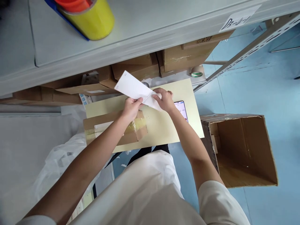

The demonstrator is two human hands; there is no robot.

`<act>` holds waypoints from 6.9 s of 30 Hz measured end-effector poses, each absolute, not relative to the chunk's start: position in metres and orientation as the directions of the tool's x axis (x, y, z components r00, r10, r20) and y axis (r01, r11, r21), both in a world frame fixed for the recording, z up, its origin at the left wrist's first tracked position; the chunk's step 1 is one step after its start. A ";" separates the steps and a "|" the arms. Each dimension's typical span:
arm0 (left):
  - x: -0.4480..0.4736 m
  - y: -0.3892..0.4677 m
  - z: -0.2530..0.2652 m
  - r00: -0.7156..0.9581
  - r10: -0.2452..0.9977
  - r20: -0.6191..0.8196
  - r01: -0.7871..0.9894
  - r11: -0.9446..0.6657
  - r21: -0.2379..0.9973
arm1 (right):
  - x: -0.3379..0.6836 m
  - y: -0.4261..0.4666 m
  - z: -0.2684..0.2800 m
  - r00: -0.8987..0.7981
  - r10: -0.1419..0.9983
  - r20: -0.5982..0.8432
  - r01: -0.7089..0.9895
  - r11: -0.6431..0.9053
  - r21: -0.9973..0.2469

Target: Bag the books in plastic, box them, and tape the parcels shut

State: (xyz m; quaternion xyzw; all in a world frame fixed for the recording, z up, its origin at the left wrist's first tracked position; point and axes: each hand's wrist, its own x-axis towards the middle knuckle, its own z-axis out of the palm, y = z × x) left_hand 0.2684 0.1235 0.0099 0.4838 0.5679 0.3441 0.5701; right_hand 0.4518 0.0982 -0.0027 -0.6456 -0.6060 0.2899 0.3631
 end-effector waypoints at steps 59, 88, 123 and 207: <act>0.164 0.066 0.164 0.323 0.944 0.076 0.618 -0.270 0.738 | 0.383 0.032 0.099 0.067 0.990 0.122 0.100 0.115 -0.988; 0.052 -0.102 0.162 0.470 0.868 -0.158 -0.385 0.363 0.848 | 0.213 -0.145 0.171 -0.156 0.827 0.540 0.734 0.463 -0.497; -0.030 -0.051 0.138 0.270 0.963 0.006 0.424 -0.124 0.897 | 0.249 -0.109 0.144 0.224 0.938 -0.265 -0.218 -0.217 -0.952; 0.045 0.001 0.071 -0.139 0.938 -0.318 0.181 0.340 0.923 | 0.276 -0.019 0.078 0.232 0.949 -0.214 0.250 -0.271 -0.930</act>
